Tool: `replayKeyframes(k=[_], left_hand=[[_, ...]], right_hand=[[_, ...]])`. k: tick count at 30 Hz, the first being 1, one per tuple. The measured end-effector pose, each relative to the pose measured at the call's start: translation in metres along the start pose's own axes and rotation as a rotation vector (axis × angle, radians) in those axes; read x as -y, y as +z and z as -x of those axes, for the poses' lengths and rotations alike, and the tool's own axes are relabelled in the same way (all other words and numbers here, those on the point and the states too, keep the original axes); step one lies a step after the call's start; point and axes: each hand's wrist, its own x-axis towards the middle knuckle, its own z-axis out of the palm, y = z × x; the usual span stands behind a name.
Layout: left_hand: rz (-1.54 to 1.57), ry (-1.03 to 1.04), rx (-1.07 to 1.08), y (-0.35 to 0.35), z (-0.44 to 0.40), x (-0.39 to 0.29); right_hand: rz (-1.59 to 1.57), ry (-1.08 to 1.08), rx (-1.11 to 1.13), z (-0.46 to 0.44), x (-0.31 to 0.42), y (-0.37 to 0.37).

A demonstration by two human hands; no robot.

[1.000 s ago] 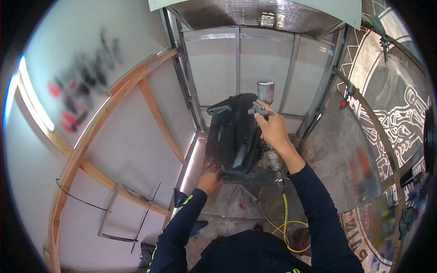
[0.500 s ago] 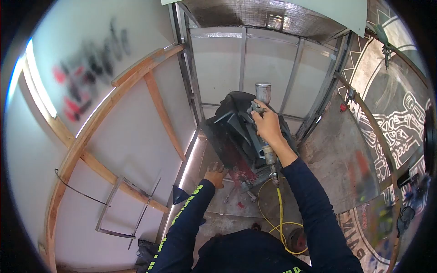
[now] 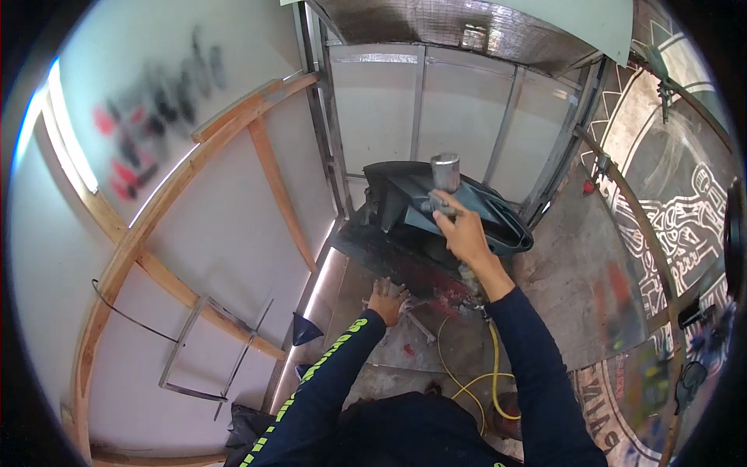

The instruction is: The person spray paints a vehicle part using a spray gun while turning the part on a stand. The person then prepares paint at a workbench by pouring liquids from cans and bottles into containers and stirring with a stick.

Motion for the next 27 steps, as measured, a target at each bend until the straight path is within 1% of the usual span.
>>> replayKeyframes(k=[2,3,4,6,8,10,11,14,15,17,18,20,21,22,24,25,26,27], left_hand=[[-0.011,-0.003,-0.008,0.002,-0.001,-0.005],[0.021,-0.007,-0.008,0.000,0.000,-0.007],[0.056,-0.011,-0.010,-0.001,0.000,-0.010],[0.047,-0.016,0.008,-0.003,0.000,-0.016],[0.033,-0.026,0.019,-0.007,0.000,-0.017],[0.126,-0.054,0.020,-0.008,-0.003,-0.020],[0.124,-0.055,0.019,-0.008,-0.005,-0.020],[0.187,-0.062,0.039,-0.013,-0.007,-0.021],[0.197,-0.071,0.046,-0.015,-0.007,-0.021],[0.205,-0.084,0.052,-0.019,-0.009,-0.022],[0.223,-0.083,0.057,-0.019,-0.009,-0.021],[0.241,-0.091,0.057,-0.020,-0.010,-0.019],[0.246,-0.091,0.052,-0.019,-0.011,-0.019],[0.253,-0.090,0.049,-0.018,-0.011,-0.019],[0.266,-0.095,0.048,-0.016,-0.013,-0.020],[0.277,-0.096,0.046,-0.015,-0.015,-0.020],[0.279,-0.101,0.041,-0.014,-0.016,-0.020],[0.273,-0.097,0.032,-0.013,-0.017,-0.020]], right_hand=[[0.038,-0.152,0.068,0.015,-0.011,-0.002],[0.026,-0.060,0.134,0.024,-0.007,-0.006],[0.023,-0.060,0.133,0.031,-0.011,-0.006],[-0.042,-0.169,0.171,0.046,-0.020,-0.007],[-0.067,-0.164,0.204,0.058,-0.024,-0.007],[-0.119,-0.250,0.231,0.065,-0.023,-0.007],[-0.118,-0.065,0.342,0.066,-0.021,-0.013],[-0.144,-0.131,0.369,0.057,-0.022,-0.012],[-0.146,-0.134,0.368,0.052,-0.023,-0.009],[-0.123,-0.155,0.270,0.037,-0.026,-0.002],[-0.126,-0.159,0.270,0.030,-0.026,-0.002],[-0.078,-0.137,0.208,0.015,-0.025,-0.003],[-0.101,-0.160,0.172,0.007,-0.028,-0.002],[-0.102,-0.163,0.177,0.000,-0.031,-0.004],[-0.023,-0.185,0.118,-0.013,-0.036,-0.008],[0.029,-0.160,0.104,-0.019,-0.035,-0.011],[0.030,-0.167,0.107,-0.026,-0.035,-0.014],[0.031,-0.128,0.099,-0.032,-0.035,-0.017]])
